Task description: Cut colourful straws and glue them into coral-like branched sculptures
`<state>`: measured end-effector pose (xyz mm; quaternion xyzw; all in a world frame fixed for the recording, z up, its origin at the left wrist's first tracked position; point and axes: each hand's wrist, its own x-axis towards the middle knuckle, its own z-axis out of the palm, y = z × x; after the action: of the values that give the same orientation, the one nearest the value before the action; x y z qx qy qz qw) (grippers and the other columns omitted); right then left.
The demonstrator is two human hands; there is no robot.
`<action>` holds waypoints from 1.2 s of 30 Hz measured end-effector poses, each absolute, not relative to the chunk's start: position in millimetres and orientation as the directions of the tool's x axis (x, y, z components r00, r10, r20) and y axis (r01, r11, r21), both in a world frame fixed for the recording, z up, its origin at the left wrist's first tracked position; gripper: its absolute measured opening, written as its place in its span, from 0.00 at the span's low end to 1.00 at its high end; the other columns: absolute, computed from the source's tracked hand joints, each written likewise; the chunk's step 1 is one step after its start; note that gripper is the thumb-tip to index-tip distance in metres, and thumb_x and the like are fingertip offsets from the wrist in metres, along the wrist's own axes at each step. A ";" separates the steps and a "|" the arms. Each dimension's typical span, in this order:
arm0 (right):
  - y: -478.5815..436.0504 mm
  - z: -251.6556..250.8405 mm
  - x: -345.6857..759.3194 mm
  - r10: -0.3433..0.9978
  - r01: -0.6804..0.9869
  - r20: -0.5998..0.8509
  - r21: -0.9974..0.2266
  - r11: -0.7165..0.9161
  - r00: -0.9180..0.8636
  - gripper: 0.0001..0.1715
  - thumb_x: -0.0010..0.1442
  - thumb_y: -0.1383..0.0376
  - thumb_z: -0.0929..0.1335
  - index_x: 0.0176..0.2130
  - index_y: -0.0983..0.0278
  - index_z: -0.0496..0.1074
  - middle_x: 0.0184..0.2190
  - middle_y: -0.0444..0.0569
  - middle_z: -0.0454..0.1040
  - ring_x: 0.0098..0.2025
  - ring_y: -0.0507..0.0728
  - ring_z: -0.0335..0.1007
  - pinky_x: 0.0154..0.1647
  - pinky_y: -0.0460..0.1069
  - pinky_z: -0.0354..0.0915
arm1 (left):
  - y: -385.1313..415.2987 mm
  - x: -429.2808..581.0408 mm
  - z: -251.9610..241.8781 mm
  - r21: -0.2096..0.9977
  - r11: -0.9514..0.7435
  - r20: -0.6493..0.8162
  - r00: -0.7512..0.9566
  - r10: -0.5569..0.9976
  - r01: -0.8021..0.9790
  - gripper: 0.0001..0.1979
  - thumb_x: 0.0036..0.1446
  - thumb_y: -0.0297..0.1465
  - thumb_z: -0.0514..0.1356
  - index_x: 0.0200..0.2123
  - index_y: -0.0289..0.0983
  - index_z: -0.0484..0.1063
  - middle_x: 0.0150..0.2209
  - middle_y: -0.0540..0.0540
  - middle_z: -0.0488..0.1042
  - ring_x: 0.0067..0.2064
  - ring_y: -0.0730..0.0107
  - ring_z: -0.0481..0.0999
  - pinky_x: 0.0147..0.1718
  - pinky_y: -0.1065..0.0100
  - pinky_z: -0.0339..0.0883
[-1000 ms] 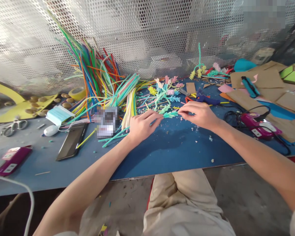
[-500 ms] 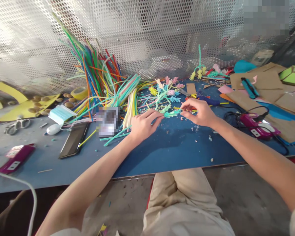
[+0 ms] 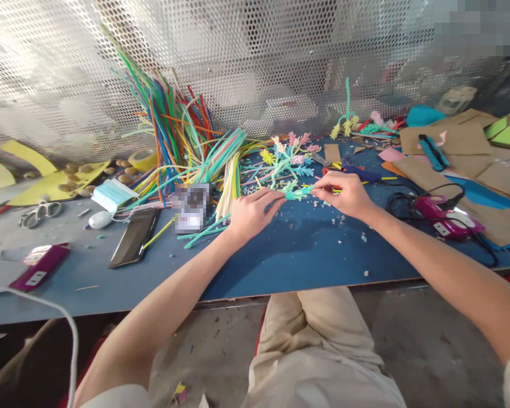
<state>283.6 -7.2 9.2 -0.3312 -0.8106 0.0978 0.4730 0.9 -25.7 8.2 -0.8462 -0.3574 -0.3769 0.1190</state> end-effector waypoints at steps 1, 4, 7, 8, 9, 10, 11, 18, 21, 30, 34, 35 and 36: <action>-7.3 9.6 283.2 0.618 0.437 0.711 -0.463 0.771 -0.335 0.10 0.66 0.57 0.73 0.35 0.59 0.81 0.28 0.44 0.79 0.27 0.53 0.68 0.33 0.50 0.67 | -25.0 0.3 7.5 0.063 -0.717 0.727 0.460 0.510 0.694 0.09 0.71 0.37 0.62 0.46 0.44 0.83 0.42 0.51 0.86 0.40 0.74 0.85 0.32 0.72 0.70; -7.2 11.0 282.6 0.594 0.431 0.728 -0.440 0.787 -0.341 0.10 0.66 0.58 0.73 0.35 0.59 0.81 0.28 0.44 0.79 0.27 0.53 0.68 0.34 0.50 0.67 | -24.6 -0.1 6.8 0.068 -0.718 0.729 0.457 0.510 0.693 0.10 0.71 0.37 0.62 0.46 0.44 0.84 0.42 0.51 0.86 0.41 0.72 0.85 0.34 0.71 0.71; -7.0 12.3 283.3 0.602 0.456 0.715 -0.430 0.779 -0.356 0.12 0.67 0.56 0.72 0.35 0.59 0.81 0.30 0.45 0.80 0.28 0.53 0.69 0.35 0.50 0.68 | -27.2 2.5 8.2 0.127 -0.708 0.715 0.431 0.551 0.695 0.10 0.71 0.38 0.62 0.45 0.43 0.84 0.41 0.50 0.86 0.36 0.74 0.84 0.31 0.72 0.69; -6.9 12.7 283.8 0.610 0.466 0.707 -0.431 0.773 -0.358 0.13 0.68 0.56 0.71 0.36 0.59 0.81 0.31 0.45 0.80 0.29 0.54 0.70 0.35 0.51 0.68 | -28.3 3.7 8.9 0.156 -0.701 0.709 0.416 0.570 0.696 0.10 0.71 0.38 0.63 0.44 0.43 0.84 0.41 0.50 0.86 0.34 0.75 0.83 0.30 0.72 0.69; -6.7 13.0 284.4 0.618 0.475 0.701 -0.433 0.766 -0.358 0.13 0.68 0.56 0.71 0.36 0.59 0.81 0.31 0.46 0.81 0.29 0.54 0.70 0.35 0.51 0.68 | -29.5 5.0 9.6 0.185 -0.694 0.702 0.401 0.589 0.696 0.10 0.70 0.39 0.63 0.43 0.43 0.84 0.41 0.50 0.86 0.33 0.76 0.82 0.29 0.71 0.68; -6.5 13.3 285.2 0.625 0.485 0.695 -0.435 0.759 -0.355 0.14 0.68 0.56 0.70 0.35 0.59 0.81 0.31 0.46 0.81 0.29 0.54 0.71 0.35 0.51 0.68 | -30.5 6.1 10.2 0.211 -0.687 0.694 0.388 0.606 0.696 0.10 0.70 0.39 0.63 0.43 0.43 0.84 0.41 0.50 0.86 0.32 0.76 0.81 0.29 0.71 0.68; -6.1 13.8 286.2 0.632 0.495 0.691 -0.437 0.751 -0.350 0.14 0.69 0.56 0.70 0.35 0.59 0.81 0.32 0.46 0.81 0.29 0.54 0.71 0.34 0.51 0.68 | -31.3 7.0 10.7 0.232 -0.680 0.689 0.376 0.620 0.696 0.11 0.70 0.40 0.63 0.42 0.43 0.84 0.40 0.50 0.86 0.31 0.77 0.81 0.29 0.71 0.68; 6.5 26.5 315.1 0.797 0.746 0.568 -0.437 0.503 -0.205 0.24 0.72 0.51 0.62 0.39 0.61 0.81 0.35 0.51 0.83 0.34 0.59 0.77 0.35 0.52 0.68 | -30.1 7.9 9.2 0.287 -0.638 0.661 0.334 0.672 0.715 0.12 0.70 0.41 0.62 0.41 0.43 0.85 0.38 0.51 0.85 0.26 0.78 0.76 0.28 0.70 0.65; 19.8 26.7 343.6 0.892 0.927 0.439 -0.280 0.249 -0.107 0.26 0.71 0.49 0.62 0.46 0.62 0.81 0.40 0.56 0.84 0.41 0.65 0.79 0.42 0.55 0.70 | -30.3 8.1 8.5 0.297 -0.637 0.648 0.340 0.682 0.711 0.13 0.70 0.41 0.62 0.40 0.43 0.85 0.37 0.50 0.85 0.26 0.76 0.76 0.29 0.70 0.66; 58.2 -4.5 385.1 0.991 0.995 0.103 0.047 0.084 -0.088 0.32 0.67 0.61 0.66 0.66 0.72 0.69 0.60 0.71 0.71 0.58 0.71 0.73 0.56 0.59 0.68 | -31.0 10.4 2.3 0.296 -0.594 0.568 0.362 0.739 0.748 0.09 0.67 0.40 0.65 0.39 0.47 0.86 0.34 0.52 0.86 0.25 0.72 0.79 0.28 0.70 0.67; 62.8 4.1 396.9 0.983 0.992 0.134 0.015 0.122 -0.123 0.24 0.67 0.62 0.69 0.58 0.72 0.76 0.54 0.67 0.75 0.56 0.68 0.74 0.54 0.55 0.67 | -31.5 10.2 0.5 0.283 -0.605 0.572 0.376 0.729 0.744 0.08 0.66 0.40 0.65 0.40 0.47 0.86 0.33 0.52 0.86 0.27 0.70 0.80 0.27 0.71 0.66; 64.1 9.2 403.9 0.978 0.994 0.177 0.011 0.112 -0.112 0.24 0.67 0.63 0.70 0.58 0.73 0.76 0.53 0.68 0.75 0.56 0.67 0.74 0.53 0.54 0.66 | -31.7 10.1 0.2 0.281 -0.610 0.573 0.380 0.726 0.741 0.08 0.66 0.40 0.65 0.40 0.47 0.86 0.33 0.51 0.86 0.27 0.70 0.80 0.27 0.71 0.66; 65.9 15.3 412.6 0.969 0.995 0.228 0.013 0.098 -0.098 0.24 0.67 0.64 0.71 0.58 0.74 0.76 0.54 0.70 0.75 0.56 0.66 0.73 0.52 0.53 0.65 | -31.8 9.9 -0.1 0.277 -0.613 0.576 0.383 0.722 0.740 0.09 0.66 0.40 0.65 0.40 0.47 0.86 0.33 0.51 0.86 0.27 0.70 0.80 0.27 0.70 0.66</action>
<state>412.6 65.9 15.3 -0.6667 -0.7364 -0.0818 0.0807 9.9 -31.8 -0.1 -0.8314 -0.4396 -0.3397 0.0128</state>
